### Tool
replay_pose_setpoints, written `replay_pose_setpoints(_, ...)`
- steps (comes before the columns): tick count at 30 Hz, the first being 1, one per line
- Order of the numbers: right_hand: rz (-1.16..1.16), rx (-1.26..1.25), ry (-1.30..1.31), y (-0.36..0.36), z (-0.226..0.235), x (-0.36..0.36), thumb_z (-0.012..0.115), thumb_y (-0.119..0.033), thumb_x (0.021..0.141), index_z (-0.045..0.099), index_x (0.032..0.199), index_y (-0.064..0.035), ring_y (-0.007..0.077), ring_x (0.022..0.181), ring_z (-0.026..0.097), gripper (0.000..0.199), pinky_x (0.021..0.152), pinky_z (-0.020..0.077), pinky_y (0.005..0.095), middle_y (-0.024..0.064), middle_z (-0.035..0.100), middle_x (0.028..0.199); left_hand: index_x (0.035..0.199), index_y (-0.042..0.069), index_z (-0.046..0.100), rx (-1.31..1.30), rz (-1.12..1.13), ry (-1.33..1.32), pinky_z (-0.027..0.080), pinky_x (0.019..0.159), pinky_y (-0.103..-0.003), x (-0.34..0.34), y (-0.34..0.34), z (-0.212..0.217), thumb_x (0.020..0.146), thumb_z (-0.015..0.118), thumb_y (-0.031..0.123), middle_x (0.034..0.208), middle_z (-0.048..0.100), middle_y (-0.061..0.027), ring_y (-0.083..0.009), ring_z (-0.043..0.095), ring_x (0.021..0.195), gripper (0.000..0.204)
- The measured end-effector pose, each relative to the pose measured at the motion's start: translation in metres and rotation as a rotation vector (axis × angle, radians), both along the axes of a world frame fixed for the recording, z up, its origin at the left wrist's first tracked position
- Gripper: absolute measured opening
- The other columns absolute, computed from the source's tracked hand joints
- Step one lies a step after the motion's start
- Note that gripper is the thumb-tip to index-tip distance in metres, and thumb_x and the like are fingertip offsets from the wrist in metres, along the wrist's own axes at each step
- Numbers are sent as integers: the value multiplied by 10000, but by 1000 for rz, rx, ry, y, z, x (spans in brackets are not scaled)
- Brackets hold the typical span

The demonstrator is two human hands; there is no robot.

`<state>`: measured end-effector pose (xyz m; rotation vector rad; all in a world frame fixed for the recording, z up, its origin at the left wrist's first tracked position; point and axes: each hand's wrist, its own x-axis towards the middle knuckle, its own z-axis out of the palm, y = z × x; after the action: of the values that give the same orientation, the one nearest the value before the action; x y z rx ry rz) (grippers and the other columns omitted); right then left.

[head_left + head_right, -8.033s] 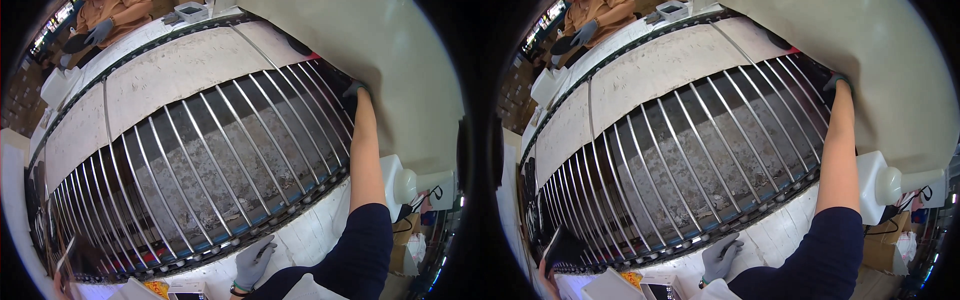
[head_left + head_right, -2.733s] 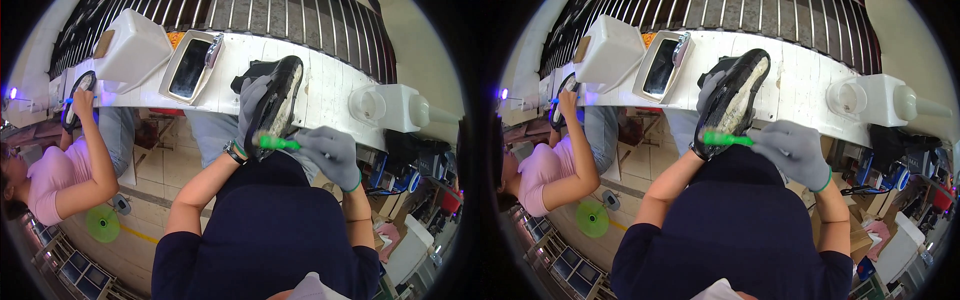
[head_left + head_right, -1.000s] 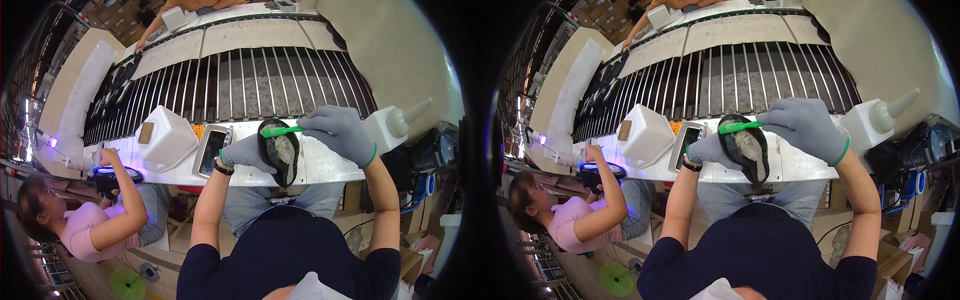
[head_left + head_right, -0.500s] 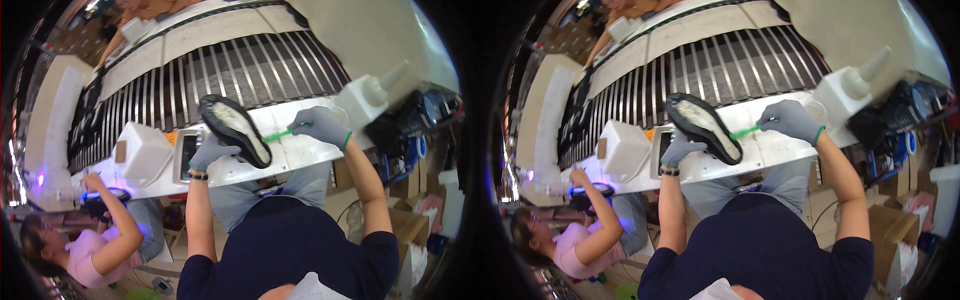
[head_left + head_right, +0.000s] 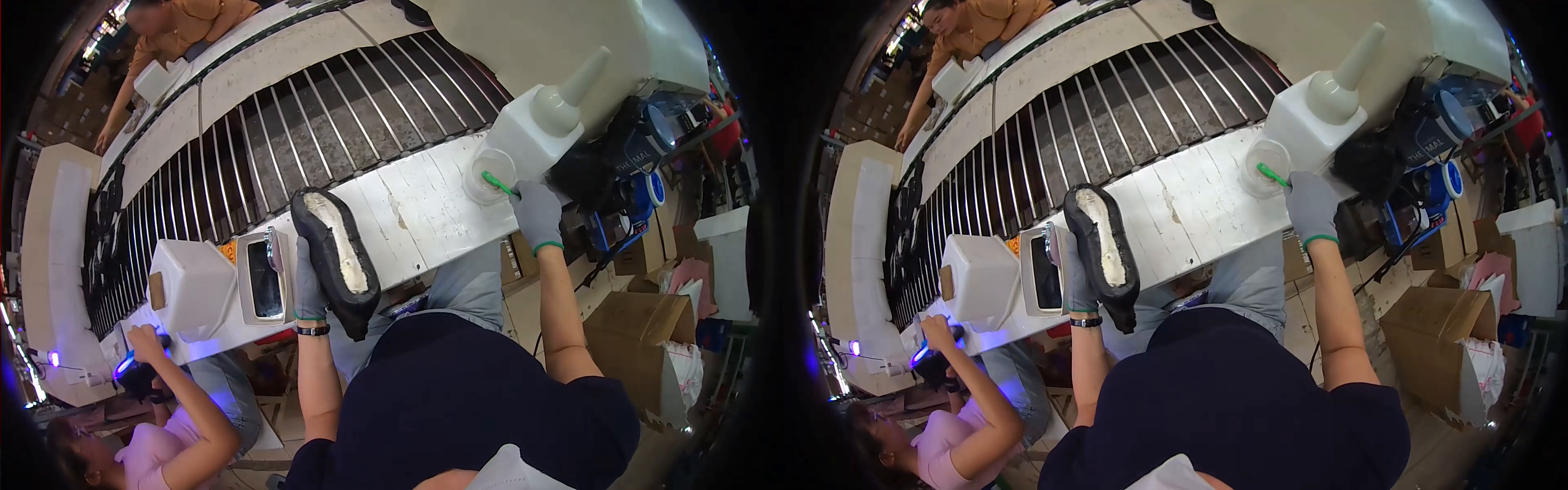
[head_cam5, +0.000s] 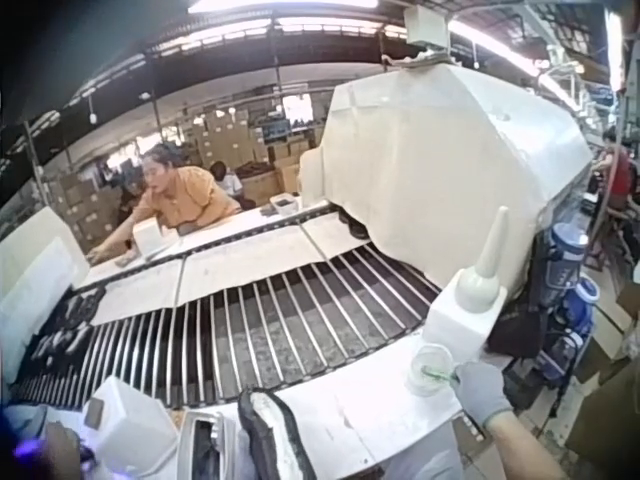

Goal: The recorder is applying glue to the bottom of a shoe outsole with a green brush.

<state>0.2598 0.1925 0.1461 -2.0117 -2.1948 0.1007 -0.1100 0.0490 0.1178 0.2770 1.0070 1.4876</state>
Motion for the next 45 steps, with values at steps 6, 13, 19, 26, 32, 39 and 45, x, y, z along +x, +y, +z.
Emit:
replay_pose_setpoints(6,-47,-289,934,-1,-3,18,633,-238,872,711,909,-12,124,524,563,242,475,421,262,77,689,789,1361,56,467,21,90,-118,486,969,-369,1,-9,7,949,468,543,1270,584,-112,-239,598,1099,638)
replay_pose_setpoints(13,132,-532,1542,-5,29,-42,538,-160,953,599,1199,39,18,504,405,322,419,271,180,27,630,749,1282,-1,516,55,71,-76,495,948,-351,25,-13,53,964,498,434,1189,615,-137,-234,623,1032,539)
replay_pose_setpoints(19,769,-491,1156,-22,93,-97,699,19,763,725,1022,-7,89,706,585,261,613,459,220,39,660,813,1233,-40,521,164,-15,221,489,861,-284,35,-7,81,983,489,381,1119,617,-82,-137,598,975,490)
replay_pose_setpoints(26,981,-299,937,-30,116,-114,706,26,747,739,1015,-57,124,710,621,282,639,498,243,60,668,807,1273,-47,498,212,-42,435,446,905,-277,32,-14,95,975,490,358,1153,597,-85,-137,563,1022,504)
replay_pose_setpoints(32,955,-223,911,-19,125,-130,685,40,766,719,1019,2,137,735,609,259,644,483,261,78,649,813,1320,-56,464,245,-123,558,436,936,-297,32,-18,106,915,587,373,1190,596,-108,-160,560,1066,602)
replay_pose_setpoints(39,850,-91,916,5,136,-153,688,-72,817,722,1014,-16,74,652,541,208,601,427,240,51,626,722,1305,-43,484,301,-124,803,488,856,-315,37,-17,101,844,682,402,1049,677,-135,-175,634,943,671)
replay_pose_setpoints(45,985,-136,940,23,144,-158,680,-79,829,721,1009,-6,72,692,552,198,609,419,234,49,629,756,1293,-54,488,299,-148,720,475,876,-308,33,-16,99,843,689,391,1092,652,-128,-170,608,979,664)
